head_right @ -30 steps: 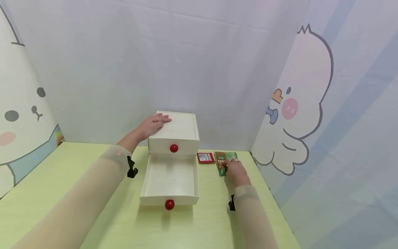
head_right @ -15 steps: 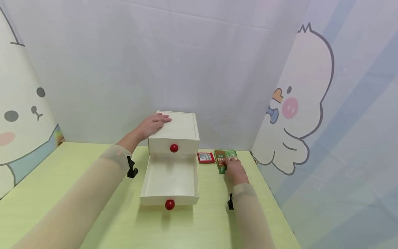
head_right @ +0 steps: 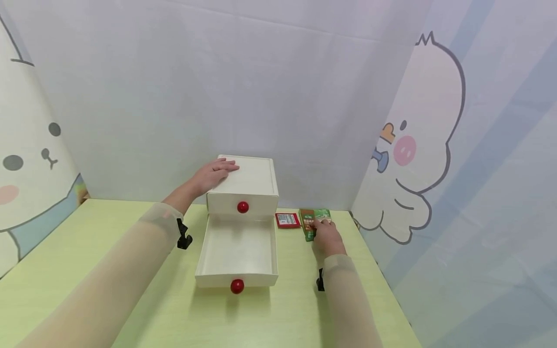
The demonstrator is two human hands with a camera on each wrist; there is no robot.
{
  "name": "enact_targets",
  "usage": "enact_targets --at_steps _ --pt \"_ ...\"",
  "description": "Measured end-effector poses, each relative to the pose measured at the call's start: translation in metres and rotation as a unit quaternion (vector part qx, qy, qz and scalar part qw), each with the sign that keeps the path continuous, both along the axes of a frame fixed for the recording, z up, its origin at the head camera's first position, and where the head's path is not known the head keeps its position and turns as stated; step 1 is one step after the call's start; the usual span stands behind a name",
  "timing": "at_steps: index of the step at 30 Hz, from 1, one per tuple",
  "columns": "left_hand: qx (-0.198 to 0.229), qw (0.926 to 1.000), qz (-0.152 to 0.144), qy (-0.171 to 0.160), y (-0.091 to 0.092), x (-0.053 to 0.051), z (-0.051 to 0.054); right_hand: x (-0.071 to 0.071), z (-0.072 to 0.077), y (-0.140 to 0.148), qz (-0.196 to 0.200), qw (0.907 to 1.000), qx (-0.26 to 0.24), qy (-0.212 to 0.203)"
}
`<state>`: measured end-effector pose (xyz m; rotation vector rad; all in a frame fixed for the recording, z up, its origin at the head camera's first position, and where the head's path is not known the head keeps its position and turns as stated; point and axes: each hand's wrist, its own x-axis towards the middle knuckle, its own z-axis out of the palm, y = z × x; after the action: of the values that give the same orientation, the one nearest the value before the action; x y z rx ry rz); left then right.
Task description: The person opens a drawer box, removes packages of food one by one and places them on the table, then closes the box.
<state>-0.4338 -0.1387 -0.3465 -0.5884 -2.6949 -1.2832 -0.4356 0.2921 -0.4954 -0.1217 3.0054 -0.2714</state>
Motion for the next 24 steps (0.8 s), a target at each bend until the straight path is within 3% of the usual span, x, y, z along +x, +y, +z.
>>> enact_targets --at_steps 24 --pt "-0.003 1.0 0.001 0.005 -0.0017 0.0011 0.0003 -0.0022 -0.0038 -0.0019 -0.009 0.9998 -0.015 0.004"
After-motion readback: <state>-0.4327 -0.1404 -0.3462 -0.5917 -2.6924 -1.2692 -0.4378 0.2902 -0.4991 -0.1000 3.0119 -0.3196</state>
